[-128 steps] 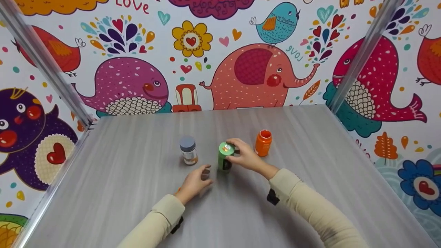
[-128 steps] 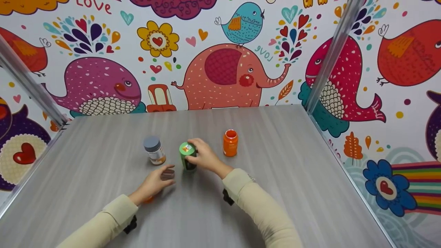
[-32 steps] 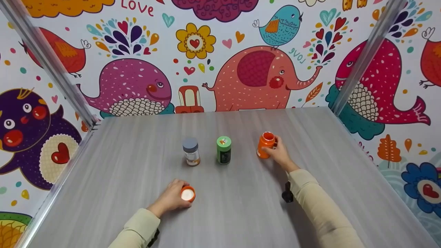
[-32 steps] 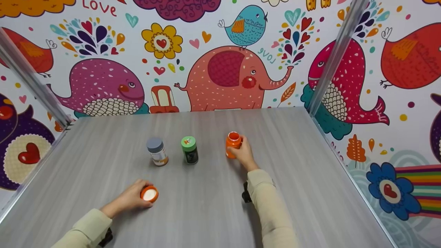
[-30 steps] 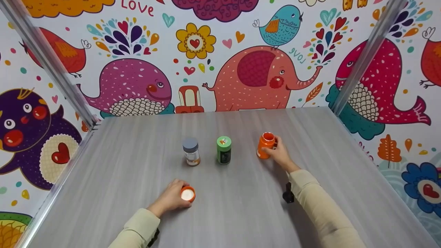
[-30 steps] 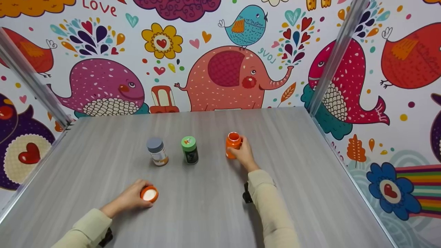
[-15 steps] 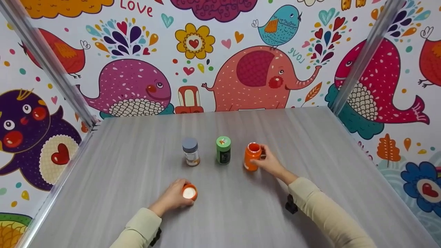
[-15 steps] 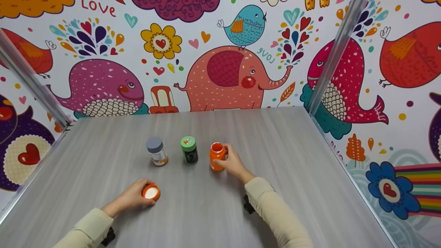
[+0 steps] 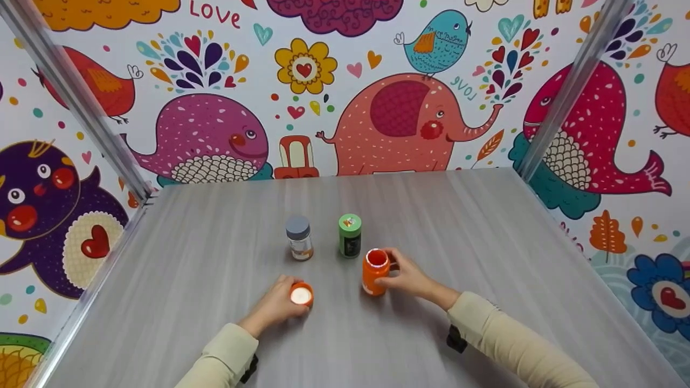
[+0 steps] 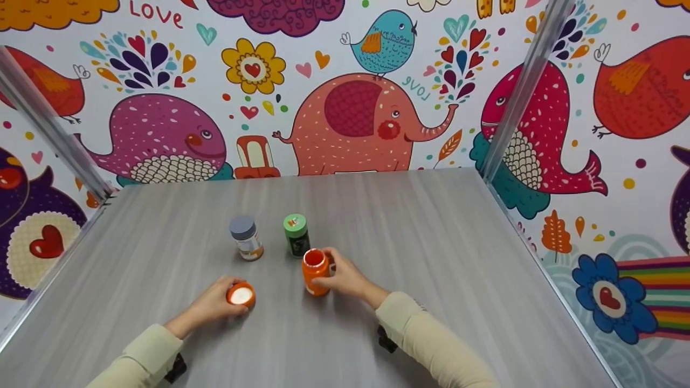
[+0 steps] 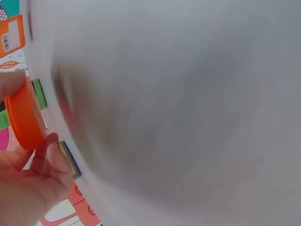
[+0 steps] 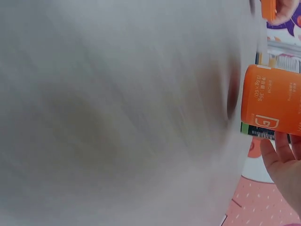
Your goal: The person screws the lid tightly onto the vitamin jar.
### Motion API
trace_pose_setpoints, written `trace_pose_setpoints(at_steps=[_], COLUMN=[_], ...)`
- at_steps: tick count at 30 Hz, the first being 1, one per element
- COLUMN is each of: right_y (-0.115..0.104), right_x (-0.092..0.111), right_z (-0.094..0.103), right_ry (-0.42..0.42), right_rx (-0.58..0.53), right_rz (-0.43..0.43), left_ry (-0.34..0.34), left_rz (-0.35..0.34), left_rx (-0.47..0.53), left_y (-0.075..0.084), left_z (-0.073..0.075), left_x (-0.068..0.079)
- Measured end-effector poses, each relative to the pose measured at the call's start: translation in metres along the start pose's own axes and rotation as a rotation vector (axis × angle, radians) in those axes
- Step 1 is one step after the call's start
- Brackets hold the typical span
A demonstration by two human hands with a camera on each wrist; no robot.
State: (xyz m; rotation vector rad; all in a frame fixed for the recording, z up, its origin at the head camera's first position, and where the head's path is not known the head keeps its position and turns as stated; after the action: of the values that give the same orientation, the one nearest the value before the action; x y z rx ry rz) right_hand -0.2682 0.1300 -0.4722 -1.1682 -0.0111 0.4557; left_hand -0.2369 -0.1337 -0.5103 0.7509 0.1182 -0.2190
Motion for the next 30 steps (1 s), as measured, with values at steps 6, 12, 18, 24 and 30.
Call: trace_pose_setpoints(at_steps=[6,12,18,24,30], right_y=[-0.009,-0.009,-0.005,0.016,0.027], right_x=[0.006,0.007,0.008,0.006,0.005], right_z=[-0.009,-0.013,-0.014,-0.015,-0.015], right_ry=[-0.046,-0.064,-0.072,-0.074,-0.060], right_rx=[0.026,0.018,0.013,0.068,0.073], right_rz=[-0.029,-0.013,0.010,0.034,0.046], left_ry=[0.055,0.059,0.054,0.098,0.138], left_rz=[-0.080,-0.021,0.008,-0.065,-0.136], left_rx=[0.020,0.050,0.082,0.096,0.093], left_y=[0.012,0.022,0.033,0.047,0.066], left_z=[-0.003,-0.006,-0.008,-0.007,-0.006], left_x=[-0.006,-0.013,-0.019,-0.026,-0.035])
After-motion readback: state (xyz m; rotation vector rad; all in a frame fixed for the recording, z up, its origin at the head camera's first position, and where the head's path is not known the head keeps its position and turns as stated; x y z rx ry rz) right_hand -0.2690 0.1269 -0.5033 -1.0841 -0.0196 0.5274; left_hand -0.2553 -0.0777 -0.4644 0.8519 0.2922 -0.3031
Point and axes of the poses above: each hand's wrist, its own x-axis away from the middle knuckle, its own z-axis out of the back of the hand, y = z × x, the point moved 4 cm from there along -x, towards the middle knuckle, and after that the axes turned 10 degrees about y, right-handed, at the moved point
